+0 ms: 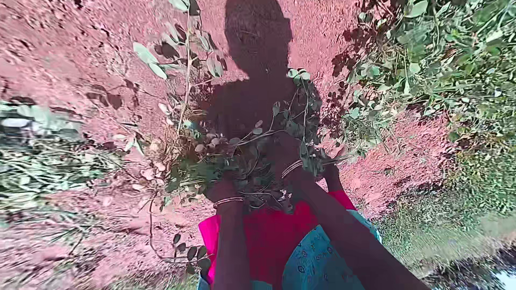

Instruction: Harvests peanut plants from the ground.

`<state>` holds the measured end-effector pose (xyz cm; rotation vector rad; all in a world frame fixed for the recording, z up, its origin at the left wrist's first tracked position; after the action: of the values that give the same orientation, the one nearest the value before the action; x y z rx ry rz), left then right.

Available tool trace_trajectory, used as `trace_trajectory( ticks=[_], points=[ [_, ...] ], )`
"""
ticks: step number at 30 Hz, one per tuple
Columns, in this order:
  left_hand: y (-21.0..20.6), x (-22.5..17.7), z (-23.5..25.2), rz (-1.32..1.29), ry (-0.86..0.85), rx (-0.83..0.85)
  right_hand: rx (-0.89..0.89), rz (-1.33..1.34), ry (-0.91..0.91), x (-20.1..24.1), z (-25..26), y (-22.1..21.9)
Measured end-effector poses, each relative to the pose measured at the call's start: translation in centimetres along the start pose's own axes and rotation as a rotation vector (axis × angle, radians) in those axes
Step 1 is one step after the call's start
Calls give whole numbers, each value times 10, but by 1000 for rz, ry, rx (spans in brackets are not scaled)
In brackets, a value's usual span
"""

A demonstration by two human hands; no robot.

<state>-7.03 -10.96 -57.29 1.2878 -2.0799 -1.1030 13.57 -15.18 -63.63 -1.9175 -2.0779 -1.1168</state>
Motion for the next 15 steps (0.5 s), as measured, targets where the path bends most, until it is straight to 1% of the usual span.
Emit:
trace_trajectory(
  ticks=[1, 2, 3, 4, 5, 6, 7, 8, 9, 10, 12, 13, 14, 15],
  points=[
    [-2, -2, -4, 58, -29, 15, -402, -83, 217, -27, 26, 25],
    [-6, -2, -7, 106, -57, 40, -444, -178, -13, -34, 55, 51],
    [-11, 0, -9, 118, -68, 71, -451, -228, -251, -37, 81, 73],
    [-16, 3, -11, 90, -60, 109, -456, -278, -438, -41, 102, 88],
    [-21, 5, -15, 55, -41, 146, -402, -341, -558, -47, 118, 91],
    [-24, 6, -17, 52, -21, 177, -303, -383, -591, -54, 127, 84],
    [-25, 7, -18, 63, -6, 200, -171, -409, -548, -54, 127, 68],
    [-27, 8, -17, 74, 2, 224, -78, -409, -475, -48, 119, 51],
    [-28, 9, -16, 77, 8, 244, -32, -394, -390, -38, 103, 36],
    [-28, 9, -15, 65, 13, 252, 61, -413, -316, -25, 82, 23],
    [-24, 9, -14, 47, 26, 240, 353, -468, -242, 14, 29, 1],
    [-22, 8, -13, 46, 20, 239, 433, -474, -192, 27, 1, -7],
    [-22, 6, -12, 34, 10, 243, 460, -432, -138, 31, -16, -14],
    [-22, 5, -9, 5, -3, 244, 457, -370, -114, 31, -22, -17]
  ],
)
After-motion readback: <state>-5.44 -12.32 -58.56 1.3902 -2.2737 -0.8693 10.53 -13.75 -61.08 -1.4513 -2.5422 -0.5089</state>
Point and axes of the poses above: each hand's wrist, its own z-axis towards the middle knuckle, its own y-axis out of the back of the hand, x = y × z, the point moved 8 cm from there along z, towards the middle knuckle, and after that the axes turned 8 degrees about -x, right-handed, at the moved point
